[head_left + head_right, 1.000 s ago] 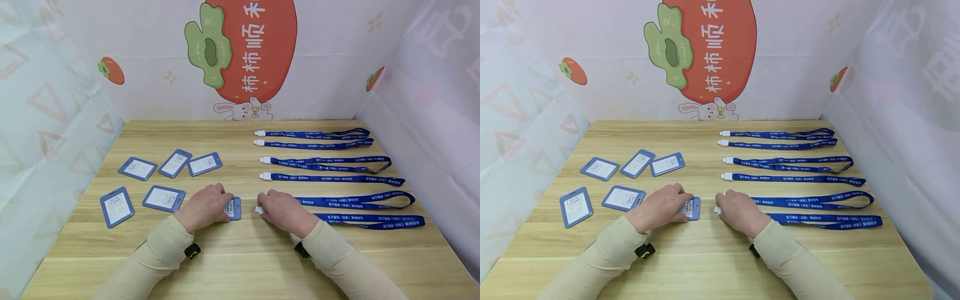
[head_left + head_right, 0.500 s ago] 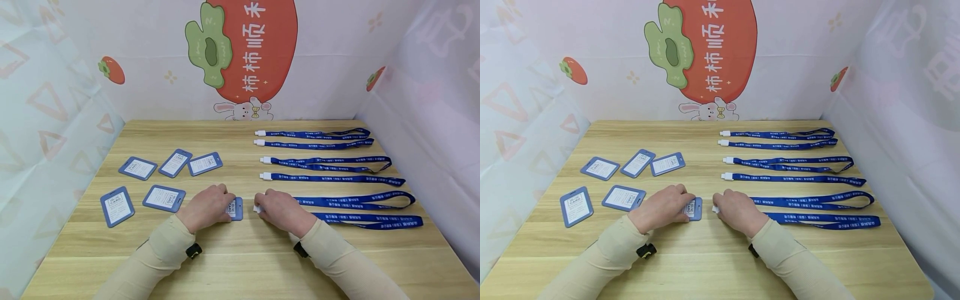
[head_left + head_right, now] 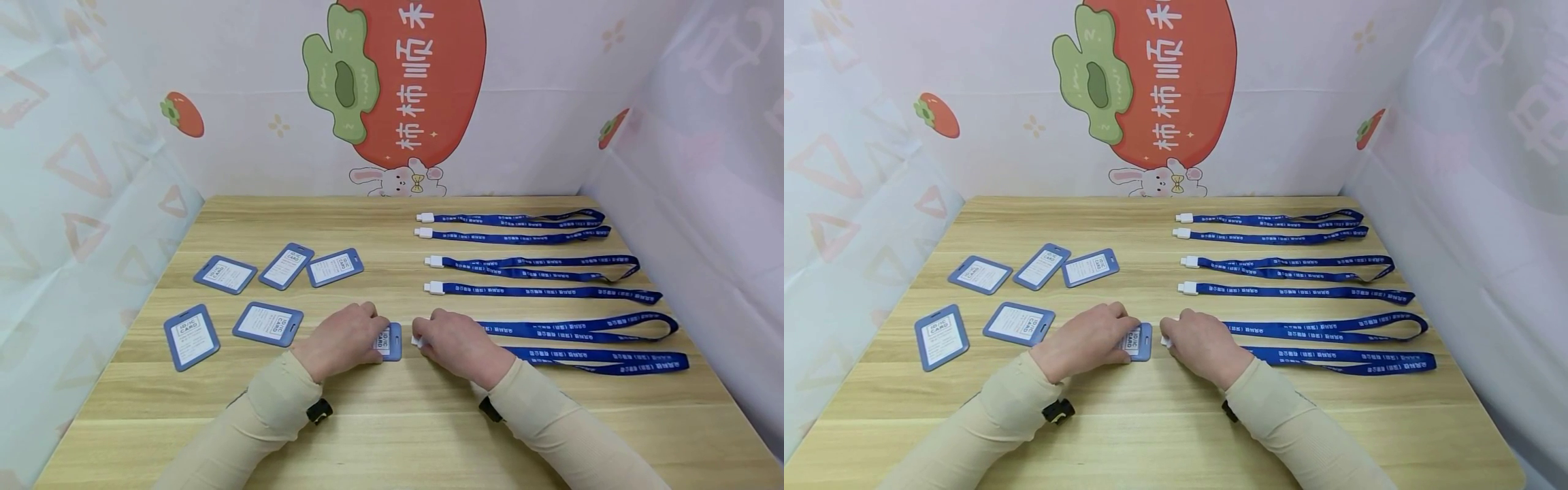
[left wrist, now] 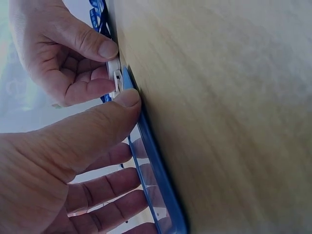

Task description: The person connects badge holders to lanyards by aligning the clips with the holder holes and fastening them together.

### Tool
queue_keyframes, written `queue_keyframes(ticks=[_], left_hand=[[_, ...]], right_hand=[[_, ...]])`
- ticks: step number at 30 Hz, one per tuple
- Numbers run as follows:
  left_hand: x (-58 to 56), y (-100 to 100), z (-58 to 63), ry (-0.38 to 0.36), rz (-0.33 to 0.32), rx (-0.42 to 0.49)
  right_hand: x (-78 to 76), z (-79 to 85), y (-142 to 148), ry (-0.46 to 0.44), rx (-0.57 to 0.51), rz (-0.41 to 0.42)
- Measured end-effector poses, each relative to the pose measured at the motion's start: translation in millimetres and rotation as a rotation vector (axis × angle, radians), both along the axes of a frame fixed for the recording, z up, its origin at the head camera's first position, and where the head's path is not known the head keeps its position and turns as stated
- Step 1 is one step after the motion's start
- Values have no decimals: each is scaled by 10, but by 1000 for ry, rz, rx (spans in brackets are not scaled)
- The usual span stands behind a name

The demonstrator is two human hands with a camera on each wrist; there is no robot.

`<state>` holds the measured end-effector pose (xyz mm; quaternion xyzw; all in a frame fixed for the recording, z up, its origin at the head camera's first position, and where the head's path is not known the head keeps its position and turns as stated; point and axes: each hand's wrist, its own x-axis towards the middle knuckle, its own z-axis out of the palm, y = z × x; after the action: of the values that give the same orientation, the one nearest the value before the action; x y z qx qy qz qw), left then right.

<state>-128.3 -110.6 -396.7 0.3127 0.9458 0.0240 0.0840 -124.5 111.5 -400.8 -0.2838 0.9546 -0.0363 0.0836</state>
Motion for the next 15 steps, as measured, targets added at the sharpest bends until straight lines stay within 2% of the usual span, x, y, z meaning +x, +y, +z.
queue_keyframes(ticks=[10, 15], left_hand=[[12, 14, 1, -36, 8, 3], [-2, 15, -28, -7, -19, -9]], right_hand=[[-4, -11, -37, 5, -6, 15], [-8, -27, -50, 13, -22, 46]])
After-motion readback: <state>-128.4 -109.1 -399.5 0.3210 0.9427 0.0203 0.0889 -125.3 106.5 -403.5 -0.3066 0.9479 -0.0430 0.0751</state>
